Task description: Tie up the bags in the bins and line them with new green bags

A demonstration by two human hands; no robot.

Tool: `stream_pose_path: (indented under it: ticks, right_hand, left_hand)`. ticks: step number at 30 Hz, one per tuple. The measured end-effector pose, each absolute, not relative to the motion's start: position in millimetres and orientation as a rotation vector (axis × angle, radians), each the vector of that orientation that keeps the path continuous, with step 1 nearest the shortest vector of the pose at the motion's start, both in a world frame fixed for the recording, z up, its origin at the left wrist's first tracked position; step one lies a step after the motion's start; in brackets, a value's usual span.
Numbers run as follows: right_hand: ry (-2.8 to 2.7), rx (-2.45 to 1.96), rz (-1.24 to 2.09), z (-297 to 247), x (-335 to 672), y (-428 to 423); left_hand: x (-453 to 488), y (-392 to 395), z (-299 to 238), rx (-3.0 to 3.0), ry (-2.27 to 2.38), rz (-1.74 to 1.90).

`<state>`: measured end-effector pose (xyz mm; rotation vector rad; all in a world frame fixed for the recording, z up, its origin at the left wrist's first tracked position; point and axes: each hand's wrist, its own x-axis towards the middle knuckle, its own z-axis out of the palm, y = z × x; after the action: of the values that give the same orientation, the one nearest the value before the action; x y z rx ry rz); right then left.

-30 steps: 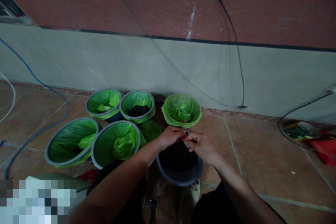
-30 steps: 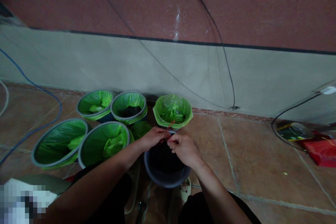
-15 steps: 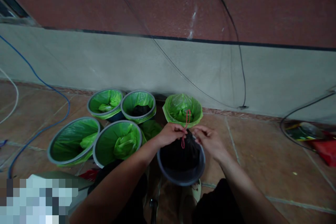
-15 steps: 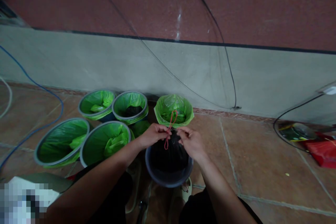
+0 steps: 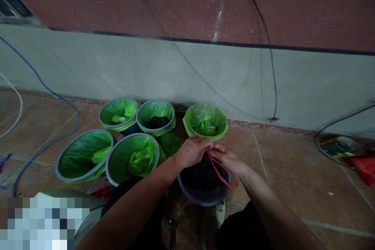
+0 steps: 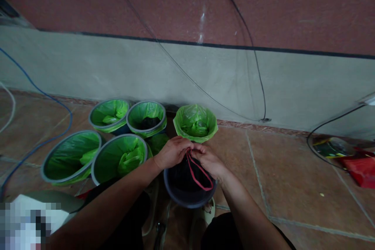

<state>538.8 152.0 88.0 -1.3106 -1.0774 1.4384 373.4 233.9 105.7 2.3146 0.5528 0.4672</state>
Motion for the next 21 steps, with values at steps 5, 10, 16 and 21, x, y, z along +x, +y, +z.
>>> stream_pose_path:
  ticks: [5, 10, 16, 21]
  right_hand:
    - [-0.935, -1.342, 1.498, 95.8, 541.0, 148.2]
    - [-0.903, -1.562, 1.329, 83.0, 548.3, 146.0]
    - [-1.059, -1.774, 1.088, 67.8, 553.7, 144.7]
    - [-1.170, -1.792, 1.047, 47.1, 556.3, 142.0]
  left_hand:
    - [381.9, 220.3, 96.7, 2.251, 0.608, 0.589]
    - [385.9, 216.7, 97.4, 2.123, 0.694, 0.649]
    - [383.5, 216.8, 88.1, 2.051, 0.901, 0.543]
    - [380.0, 213.2, 76.0, 2.364, 0.924, 0.381]
